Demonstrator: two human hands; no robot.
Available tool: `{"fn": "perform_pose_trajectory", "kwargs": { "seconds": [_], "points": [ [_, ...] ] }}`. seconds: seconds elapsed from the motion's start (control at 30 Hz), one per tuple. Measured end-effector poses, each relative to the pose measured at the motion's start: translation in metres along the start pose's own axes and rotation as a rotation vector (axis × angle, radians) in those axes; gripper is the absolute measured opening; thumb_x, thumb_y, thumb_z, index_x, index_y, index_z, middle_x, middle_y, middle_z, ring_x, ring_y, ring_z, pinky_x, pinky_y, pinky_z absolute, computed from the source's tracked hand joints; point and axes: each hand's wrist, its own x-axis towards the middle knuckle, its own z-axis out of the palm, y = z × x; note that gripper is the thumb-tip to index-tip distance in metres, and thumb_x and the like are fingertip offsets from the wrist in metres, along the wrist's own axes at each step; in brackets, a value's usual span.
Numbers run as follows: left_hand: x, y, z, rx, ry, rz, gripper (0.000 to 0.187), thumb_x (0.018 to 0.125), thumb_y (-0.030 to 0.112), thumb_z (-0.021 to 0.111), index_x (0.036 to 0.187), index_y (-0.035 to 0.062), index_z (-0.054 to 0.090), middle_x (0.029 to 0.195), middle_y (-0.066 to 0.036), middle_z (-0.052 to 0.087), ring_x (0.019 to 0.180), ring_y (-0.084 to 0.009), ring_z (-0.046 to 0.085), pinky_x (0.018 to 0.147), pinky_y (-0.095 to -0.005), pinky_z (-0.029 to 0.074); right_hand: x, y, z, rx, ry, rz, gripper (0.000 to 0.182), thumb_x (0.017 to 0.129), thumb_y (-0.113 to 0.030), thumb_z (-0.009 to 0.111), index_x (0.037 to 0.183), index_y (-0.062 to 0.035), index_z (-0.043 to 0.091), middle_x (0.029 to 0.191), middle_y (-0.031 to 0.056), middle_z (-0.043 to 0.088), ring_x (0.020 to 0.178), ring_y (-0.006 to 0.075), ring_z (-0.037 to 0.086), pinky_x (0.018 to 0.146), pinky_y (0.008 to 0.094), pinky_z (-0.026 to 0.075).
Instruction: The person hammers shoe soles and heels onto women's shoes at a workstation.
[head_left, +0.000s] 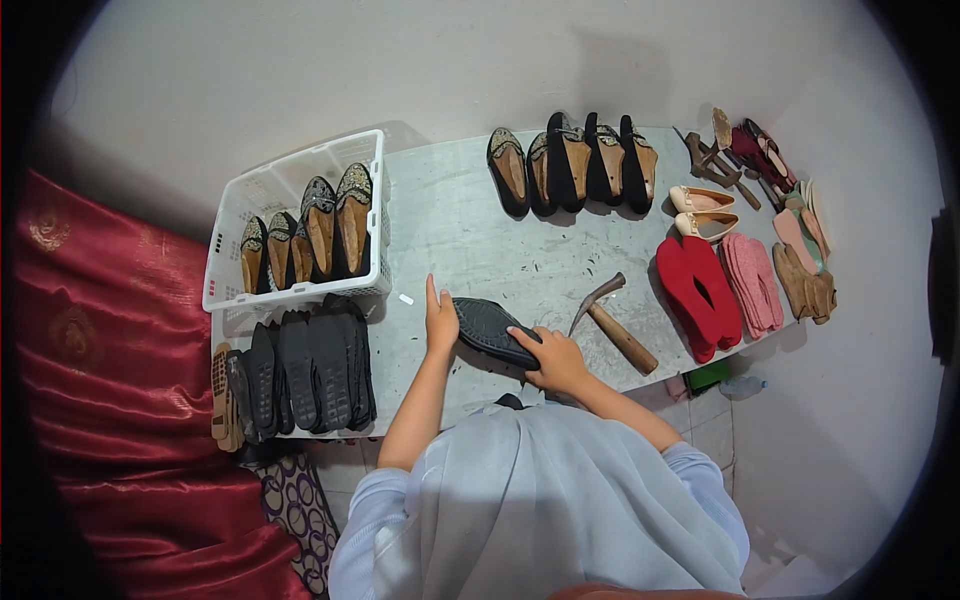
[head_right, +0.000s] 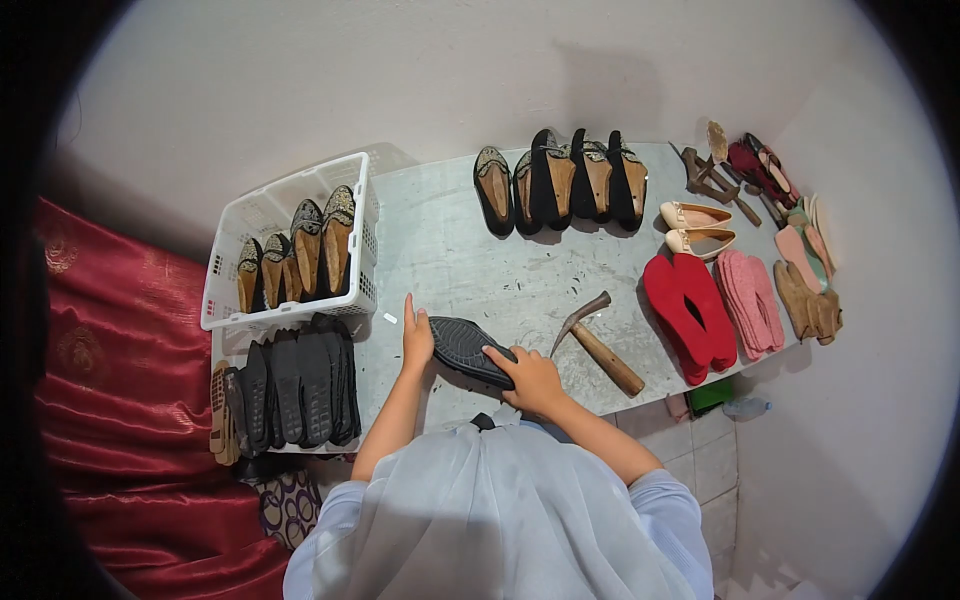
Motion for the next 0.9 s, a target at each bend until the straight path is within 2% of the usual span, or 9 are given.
{"fn": "perform_pose_trajectory", "kwargs": {
  "seconds": [0.1, 0.2, 0.3, 0.43, 0.57, 0.6, 0.73, 0.8, 0.9],
  "points": [
    [0.019, -0.017, -0.004, -0.038, -0.218, 0.027, 0.037, 0.096, 0.028, 0.038, 0.123, 0.0065, 0.054, 0.114, -0.015, 0.062, 0.105, -0.0268, 0.06, 0.089, -0.0334, 0.046, 0.01, 0.01, -0.011, 0.098, -0.058, 0.011, 0.087, 0.061, -0.019, 0.071, 0.14, -0.0322, 0.036, 0.103, 0.0139, 0.057, 0.09, 0.0333, 0.058, 0.074, 0.0419, 0.05],
    [0.03, 0.037, -0.033, 0.015, -0.601, -0.325, 0.034, 0.096, 0.031, 0.04, 0.112, 0.0086, 0.059, 0.093, -0.007, 0.064, 0.078, -0.0182, 0.066, 0.065, -0.0278, 0.053, 0.026, 0.013, -0.046, 0.295, -0.232, 0.079, 0.089, 0.057, -0.014, 0.07, 0.139, -0.0289, 0.038, 0.107, 0.0146, 0.06, 0.099, 0.0309, 0.058, 0.083, 0.0379, 0.048],
    [0.035, 0.064, -0.042, -0.165, -0.61, -0.368, 0.032, 0.095, 0.035, 0.042, 0.104, 0.0105, 0.062, 0.078, -0.002, 0.061, 0.058, -0.0125, 0.063, 0.049, -0.0218, 0.05, 0.049, 0.042, -0.05, 0.701, -0.272, -0.092, 0.093, 0.053, -0.01, 0.071, 0.139, -0.0224, 0.04, 0.117, 0.0144, 0.06, 0.108, 0.0251, 0.056, 0.091, 0.0329, 0.044],
    [0.043, 0.104, -0.06, -0.159, -0.715, -0.342, 0.039, 0.093, 0.042, 0.05, 0.111, 0.009, 0.057, 0.086, -0.002, 0.064, 0.057, -0.0145, 0.061, 0.055, -0.024, 0.053, 0.064, 0.052, -0.085, 1.249, -0.604, 0.109, 0.094, 0.052, -0.002, 0.069, 0.14, -0.0057, 0.037, 0.125, 0.0107, 0.055, 0.112, 0.0187, 0.051, 0.097, 0.0295, 0.039],
    [0.052, 0.09, -0.061, -0.48, -0.838, -0.024, 0.042, 0.088, 0.04, 0.058, 0.114, 0.0069, 0.056, 0.094, -0.006, 0.066, 0.086, -0.0153, 0.066, 0.07, -0.0267, 0.053, 0.062, 0.068, -0.06, 1.789, -0.715, 0.048, 0.086, 0.059, -0.003, 0.064, 0.139, 0.0007, 0.035, 0.13, 0.0166, 0.05, 0.114, 0.0241, 0.053, 0.098, 0.0336, 0.041],
    [0.044, 0.087, -0.052, -0.591, -0.749, 0.001, 0.045, 0.087, 0.039, 0.058, 0.116, 0.0045, 0.054, 0.105, -0.01, 0.064, 0.103, -0.0187, 0.062, 0.082, -0.0339, 0.053, 0.063, 0.067, -0.049, 1.885, -0.716, 0.008, 0.085, 0.059, -0.004, 0.063, 0.139, 0.0025, 0.034, 0.131, 0.0178, 0.049, 0.115, 0.0247, 0.053, 0.098, 0.0342, 0.041],
    [0.015, 0.122, -0.025, -1.321, -0.76, -0.342, 0.056, 0.086, 0.043, 0.049, 0.118, -0.0029, 0.05, 0.118, -0.022, 0.057, 0.11, -0.0366, 0.056, 0.093, -0.0498, 0.048, 0.065, 0.045, -0.014, 2.171, -0.751, -0.045, 0.083, 0.063, -0.012, 0.061, 0.139, 0.0041, 0.031, 0.125, 0.0248, 0.05, 0.104, 0.0324, 0.058, 0.089, 0.0429, 0.048],
    [0.021, 0.12, -0.022, -1.274, -0.683, -0.358, 0.059, 0.086, 0.045, 0.047, 0.119, -0.0045, 0.049, 0.119, -0.024, 0.055, 0.112, -0.0412, 0.053, 0.095, -0.0528, 0.045, 0.064, 0.031, -0.004, 2.344, -0.859, -0.106, 0.078, 0.07, -0.019, 0.06, 0.14, 0.0006, 0.031, 0.12, 0.0311, 0.05, 0.091, 0.0384, 0.062, 0.073, 0.0512, 0.053],
    [0.025, 0.118, -0.025, -1.239, -0.602, -0.433, 0.056, 0.087, 0.043, 0.046, 0.117, -0.0038, 0.05, 0.116, -0.024, 0.056, 0.111, -0.0429, 0.053, 0.097, -0.0543, 0.042, 0.058, 0.02, 0.004, 2.469, -0.923, -0.066, 0.073, 0.075, -0.024, 0.057, 0.14, -0.0015, 0.031, 0.122, 0.0329, 0.048, 0.095, 0.0392, 0.061, 0.076, 0.0523, 0.052]
  ]
}}
